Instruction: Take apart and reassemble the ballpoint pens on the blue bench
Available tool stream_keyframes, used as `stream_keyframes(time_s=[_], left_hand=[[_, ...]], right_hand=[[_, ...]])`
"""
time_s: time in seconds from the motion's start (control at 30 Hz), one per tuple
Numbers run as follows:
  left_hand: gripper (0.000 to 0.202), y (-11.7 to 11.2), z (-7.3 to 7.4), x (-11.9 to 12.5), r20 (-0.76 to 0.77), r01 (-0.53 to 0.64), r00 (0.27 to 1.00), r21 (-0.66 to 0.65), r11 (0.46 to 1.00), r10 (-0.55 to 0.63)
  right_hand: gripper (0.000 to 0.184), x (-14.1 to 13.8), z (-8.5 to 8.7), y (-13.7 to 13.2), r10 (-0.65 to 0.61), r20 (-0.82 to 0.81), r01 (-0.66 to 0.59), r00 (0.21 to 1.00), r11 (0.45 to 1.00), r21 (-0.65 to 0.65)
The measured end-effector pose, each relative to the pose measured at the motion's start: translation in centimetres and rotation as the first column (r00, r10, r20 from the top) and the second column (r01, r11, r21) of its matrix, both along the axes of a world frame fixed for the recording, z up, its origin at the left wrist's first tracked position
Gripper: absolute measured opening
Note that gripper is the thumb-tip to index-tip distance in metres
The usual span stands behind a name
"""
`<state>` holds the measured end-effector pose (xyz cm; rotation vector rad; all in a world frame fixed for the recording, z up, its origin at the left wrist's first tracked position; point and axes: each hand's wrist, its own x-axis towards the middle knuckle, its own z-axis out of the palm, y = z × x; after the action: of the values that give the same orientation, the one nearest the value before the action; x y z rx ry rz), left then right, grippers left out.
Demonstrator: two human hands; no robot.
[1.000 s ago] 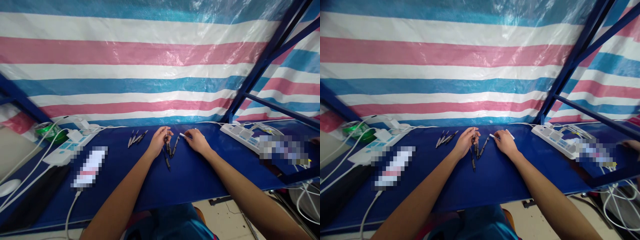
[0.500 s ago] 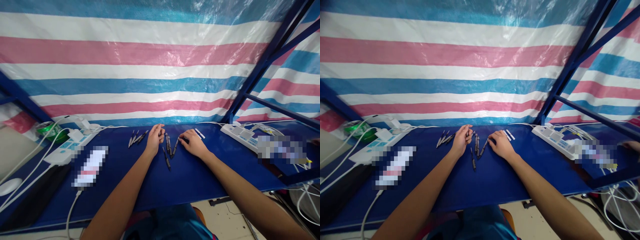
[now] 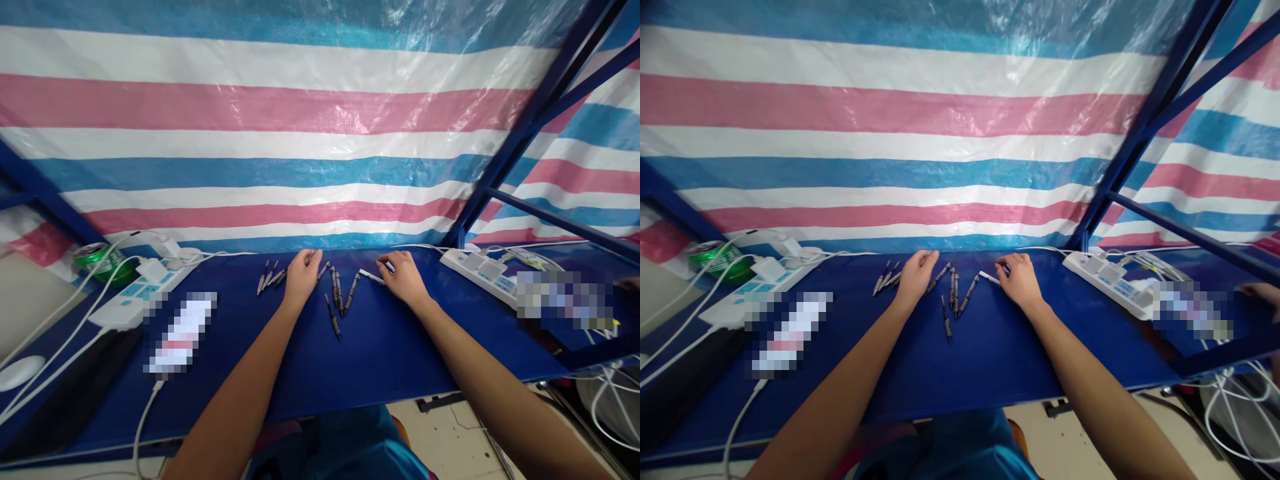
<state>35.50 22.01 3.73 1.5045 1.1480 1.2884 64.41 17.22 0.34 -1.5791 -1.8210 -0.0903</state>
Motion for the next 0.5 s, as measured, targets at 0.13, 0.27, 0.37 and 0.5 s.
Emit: stream_keyframes(time_s=[0.13,0.27,0.37,0.5], left_hand=[[0.029,0.0,1.5,-2.0,-0.734,-0.112,0.641,0.199,0.974,0.223],[0.039,0.3,2.5,-4.3,-0.911,-0.214,0.359,0.128,0.968,0.200],[0.030,0.7,2.6,-5.5,-0.945,-0.229,0.311,0.029,0.973,0.102],[0.030,1.1,2.3,-6.2,-0.949,-0.232,0.308,-0.001,0.973,0.073]], right_hand=[[0.015,-0.5,0.0,-0.2,0.013,0.001,-0.013,1.000,1.000,-0.012],[0.015,-0.9,0.2,-0.2,0.034,-0.007,-0.034,0.999,0.999,-0.009],[0.016,-1.1,0.3,-0.2,0.039,-0.024,-0.039,0.999,0.999,-0.015],[0.016,-1.2,0.3,-0.4,0.039,-0.047,-0.040,0.998,0.999,-0.025]])
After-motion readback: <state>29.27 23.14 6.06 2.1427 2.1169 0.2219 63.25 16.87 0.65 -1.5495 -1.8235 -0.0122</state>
